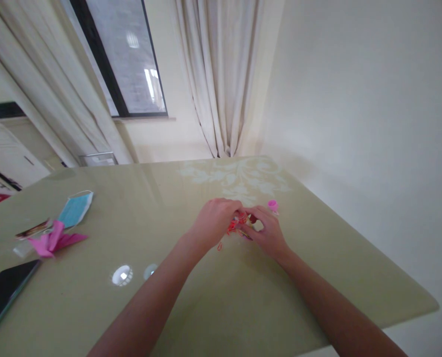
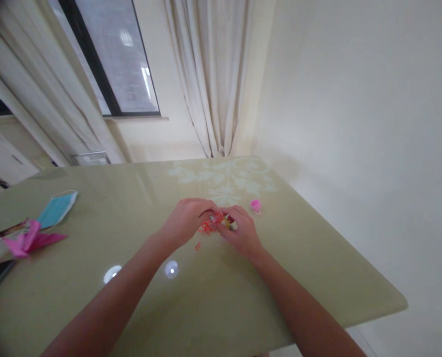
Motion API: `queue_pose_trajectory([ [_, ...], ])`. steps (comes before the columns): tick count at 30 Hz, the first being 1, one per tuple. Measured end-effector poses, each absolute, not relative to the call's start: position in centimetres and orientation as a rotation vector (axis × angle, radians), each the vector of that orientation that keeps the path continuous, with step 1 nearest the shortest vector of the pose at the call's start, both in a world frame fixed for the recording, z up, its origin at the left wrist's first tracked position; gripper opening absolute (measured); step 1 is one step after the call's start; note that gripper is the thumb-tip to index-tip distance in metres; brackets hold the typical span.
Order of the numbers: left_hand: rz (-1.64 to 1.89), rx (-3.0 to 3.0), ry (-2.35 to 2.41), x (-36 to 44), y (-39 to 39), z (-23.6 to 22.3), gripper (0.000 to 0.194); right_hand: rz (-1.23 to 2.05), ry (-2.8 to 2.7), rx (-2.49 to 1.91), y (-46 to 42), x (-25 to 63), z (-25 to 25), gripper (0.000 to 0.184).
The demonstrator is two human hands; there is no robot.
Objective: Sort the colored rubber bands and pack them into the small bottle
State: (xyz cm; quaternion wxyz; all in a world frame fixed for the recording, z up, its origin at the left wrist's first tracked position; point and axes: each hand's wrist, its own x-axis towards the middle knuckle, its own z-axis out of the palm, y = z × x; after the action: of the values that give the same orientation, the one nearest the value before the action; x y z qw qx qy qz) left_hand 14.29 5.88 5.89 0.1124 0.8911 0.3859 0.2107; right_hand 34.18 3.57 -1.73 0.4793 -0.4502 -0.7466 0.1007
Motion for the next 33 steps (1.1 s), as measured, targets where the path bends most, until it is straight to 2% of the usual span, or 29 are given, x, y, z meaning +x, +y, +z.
queue_pose_trajectory([
  [7, 0.61, 2.746, 0.953, 14.1, 5.5, 5.8, 0.03, 0.305, -1.736, -1.156, 3.8, 34.3, -1.9, 0.033],
  [12, 0.578, 2.716, 0.989, 14.2, 5.3, 6.2, 0.027, 0.306, -1.735, -1.129, 4.0, 34.5, -2.0, 0.035],
  [17, 0.734, 2.658, 0.841, 13.7, 6.0, 6.1, 0.036, 0.281, -1.721, -1.118, 4.1, 34.6, -2.1, 0.037],
  [22, 0.906, 2.417, 0.957, 12.7, 7.6, 5.1, 0.033, 0.313, -1.639, -1.134, 4.5, 34.8, -2.4, 0.041],
  [26, 0.458, 2.55, 0.996, 13.3, 8.1, 2.6, 0.023, 0.364, -1.537, -1.157, 4.9, 35.2, -2.7, 0.045],
  [33, 0.213, 2.715, 1.126, 15.1, 7.8, -1.4, 0.018, 0.387, -1.491, -1.191, 5.0, 35.2, -2.6, 0.045],
])
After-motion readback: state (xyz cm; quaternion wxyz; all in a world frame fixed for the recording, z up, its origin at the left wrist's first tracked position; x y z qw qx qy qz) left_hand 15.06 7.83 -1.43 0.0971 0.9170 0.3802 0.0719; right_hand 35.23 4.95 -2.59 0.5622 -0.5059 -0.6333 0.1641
